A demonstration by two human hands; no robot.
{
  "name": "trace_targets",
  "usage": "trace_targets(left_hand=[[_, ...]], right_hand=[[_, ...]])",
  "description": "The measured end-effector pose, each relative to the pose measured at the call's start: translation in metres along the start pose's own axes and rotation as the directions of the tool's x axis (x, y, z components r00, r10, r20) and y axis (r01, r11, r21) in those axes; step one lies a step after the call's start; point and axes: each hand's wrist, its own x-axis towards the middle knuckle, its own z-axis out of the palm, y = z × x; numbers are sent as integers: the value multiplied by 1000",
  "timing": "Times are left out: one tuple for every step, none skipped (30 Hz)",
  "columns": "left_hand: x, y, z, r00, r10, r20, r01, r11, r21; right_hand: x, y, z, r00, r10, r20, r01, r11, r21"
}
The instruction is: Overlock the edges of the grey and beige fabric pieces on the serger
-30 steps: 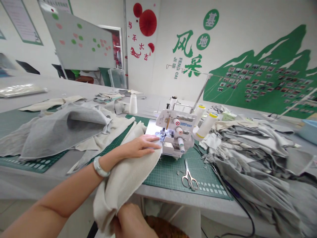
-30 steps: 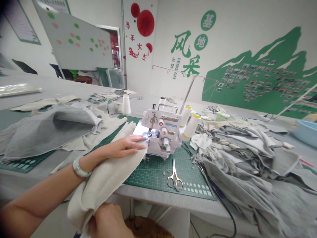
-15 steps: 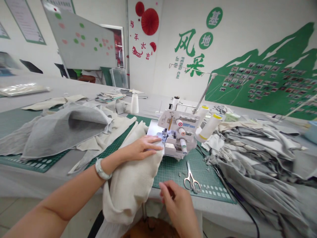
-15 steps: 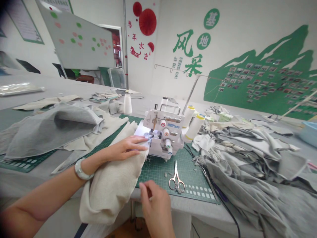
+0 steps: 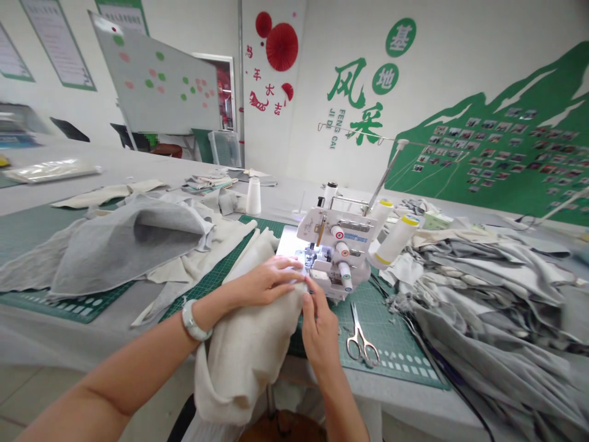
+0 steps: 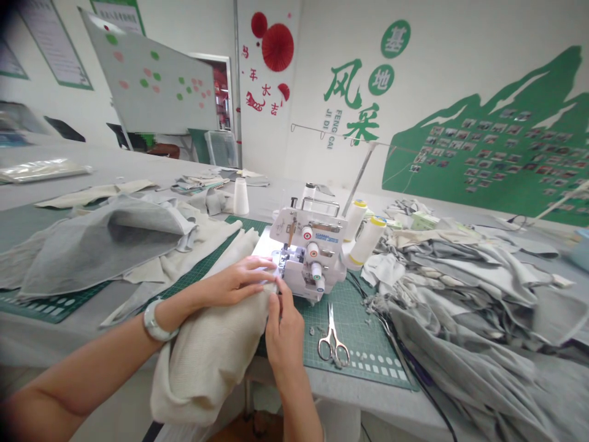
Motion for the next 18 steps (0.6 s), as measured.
trace_targets(left_hand=[[0, 1, 0, 1000, -20, -12, 20, 1000, -23], [-1, 2, -1, 999, -43, -26, 42, 998, -46], [-1, 2, -1, 997, -62, -37, 60, 996, -65], [-1, 2, -1, 996, -73, -43, 69, 995, -78], [-1, 1, -1, 996, -74, -44, 71, 994, -83], [-1, 1, 0, 997, -68, -40, 64, 994, -83], [-1, 0, 0, 998, -57, -39, 54, 995, -81], [-1, 0, 0, 998, -46, -38, 43, 996, -77], [-1, -1, 1, 998, -41, -37, 38, 997, -72], [-1, -1, 1, 999, -39, -36, 37, 997, -67], [-1, -1, 1, 999, -40, -34, 38, 997, -65], [-1, -1, 0, 999, -42, -32, 40, 997, -68], [-1, 0, 0, 998, -48, -28, 46, 996, -75], [0, 0, -2, 998, -61, -24, 59, 994, -87], [0, 1, -4, 997, -74, -17, 72, 992, -102], [1, 1, -6, 996, -85, -7, 84, 990, -115], [3, 1, -9, 995, -95, 5, 95, 987, -126], [4, 1, -12, 995, -98, 19, 100, 985, -137]], right_hand=[[1, 0, 0, 1000, 11, -3, -11, 1000, -7], [3, -1, 1, 1000, 25, -4, -25, 1000, -16], [4, -2, 1, 999, 37, -8, -38, 999, -26], [6, -3, 1, 999, 43, -17, -44, 998, -36], [8, -5, 2, 999, 42, -31, -43, 998, -51], [10, -6, 2, 998, 33, -49, -37, 997, -73], [12, -8, 2, 998, 19, -64, -26, 995, -100], [13, -8, 3, 998, 2, -70, -11, 992, -126], [14, -8, 3, 998, -13, -64, 4, 989, -145], [15, -8, 3, 998, -24, -52, 16, 989, -150], [15, -7, 4, 999, -30, -39, 25, 990, -140], [15, -6, 4, 999, -34, -31, 30, 993, -118], [15, -4, 5, 999, -33, -31, 30, 995, -93], [15, -3, 5, 999, -29, -34, 27, 997, -71], [15, -2, 6, 999, -24, -42, 22, 998, -56], [15, -2, 6, 999, -20, -50, 17, 999, -49], [16, -2, 6, 998, -16, -57, 13, 999, -46], [16, -2, 6, 998, -14, -62, 11, 999, -46]])
